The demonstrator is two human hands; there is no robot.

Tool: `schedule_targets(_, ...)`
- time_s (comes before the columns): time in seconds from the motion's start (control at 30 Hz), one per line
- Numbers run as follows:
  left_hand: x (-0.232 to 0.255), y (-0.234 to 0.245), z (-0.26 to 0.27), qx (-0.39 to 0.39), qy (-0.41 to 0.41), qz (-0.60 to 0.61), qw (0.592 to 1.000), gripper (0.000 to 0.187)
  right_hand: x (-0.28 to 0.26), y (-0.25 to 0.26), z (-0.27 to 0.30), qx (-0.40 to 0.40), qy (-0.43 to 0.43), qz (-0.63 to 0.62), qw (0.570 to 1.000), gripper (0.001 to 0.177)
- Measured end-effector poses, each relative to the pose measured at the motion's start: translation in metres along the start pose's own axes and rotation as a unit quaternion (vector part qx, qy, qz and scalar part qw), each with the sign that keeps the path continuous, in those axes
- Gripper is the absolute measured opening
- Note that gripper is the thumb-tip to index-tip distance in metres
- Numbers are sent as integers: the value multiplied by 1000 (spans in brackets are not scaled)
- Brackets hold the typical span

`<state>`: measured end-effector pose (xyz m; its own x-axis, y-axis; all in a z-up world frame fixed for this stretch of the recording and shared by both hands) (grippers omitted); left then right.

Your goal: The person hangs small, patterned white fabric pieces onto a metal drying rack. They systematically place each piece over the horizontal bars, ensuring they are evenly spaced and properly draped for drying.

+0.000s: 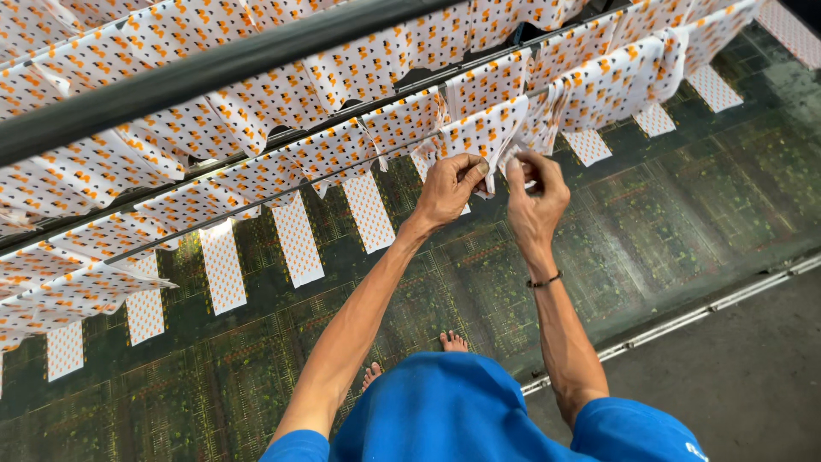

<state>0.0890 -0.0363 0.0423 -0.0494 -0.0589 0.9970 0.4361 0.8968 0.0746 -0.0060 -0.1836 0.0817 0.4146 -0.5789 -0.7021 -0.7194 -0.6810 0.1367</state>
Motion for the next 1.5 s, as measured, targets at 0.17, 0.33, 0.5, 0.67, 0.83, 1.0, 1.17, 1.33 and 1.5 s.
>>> schedule_targets(0.17, 11, -13, 16, 11, -51, -71, 996, 21, 58, -34, -12, -138, -146, 62, 978, 38)
schedule_targets(0.33, -1, 33, 64, 236, 63, 68, 967, 45, 77, -44, -37, 7, -282, -231, 931, 21)
schedule_targets(0.5, 33, 23, 74, 150, 145, 203, 957, 80, 91, -73, -46, -10, -441, -462, 770, 21)
schedule_targets(0.67, 14, -6, 23, 8, 155, 307, 939, 89, 125, -83, -62, -13, -464, -575, 673, 24)
schedule_targets(0.83, -5, 7, -20, 24, 192, 362, 912, 45, 157, -86, -78, -15, -462, -592, 660, 21)
schedule_targets(1.0, 48, 49, -15, 130, 264, 312, 904, 23, 5, -86, -82, 69, -508, -620, 594, 13)
schedule_targets(1.17, 70, 96, -15, 145, 198, 377, 893, 18, 23, -125, -95, 44, -485, -626, 609, 14)
schedule_targets(1.33, 81, 165, 21, 228, 127, 333, 906, 29, 5, -181, -73, -53, -494, -622, 605, 23)
schedule_targets(1.5, 42, 212, 83, 259, 83, 246, 930, 17, -57, -194, -5, -157, -530, -578, 601, 15)
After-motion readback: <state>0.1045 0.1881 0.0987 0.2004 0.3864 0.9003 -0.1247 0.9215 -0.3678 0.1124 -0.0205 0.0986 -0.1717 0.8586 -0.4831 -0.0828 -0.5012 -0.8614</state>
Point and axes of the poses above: each hand's wrist, its own z-axis away from the middle knuckle, its own y-axis out of the back of the hand, x = y × z, the point moved 10 cm from there along -z, towards the middle knuckle, and after that the axes turned 14 degrees about y, right-handed, at the moved point
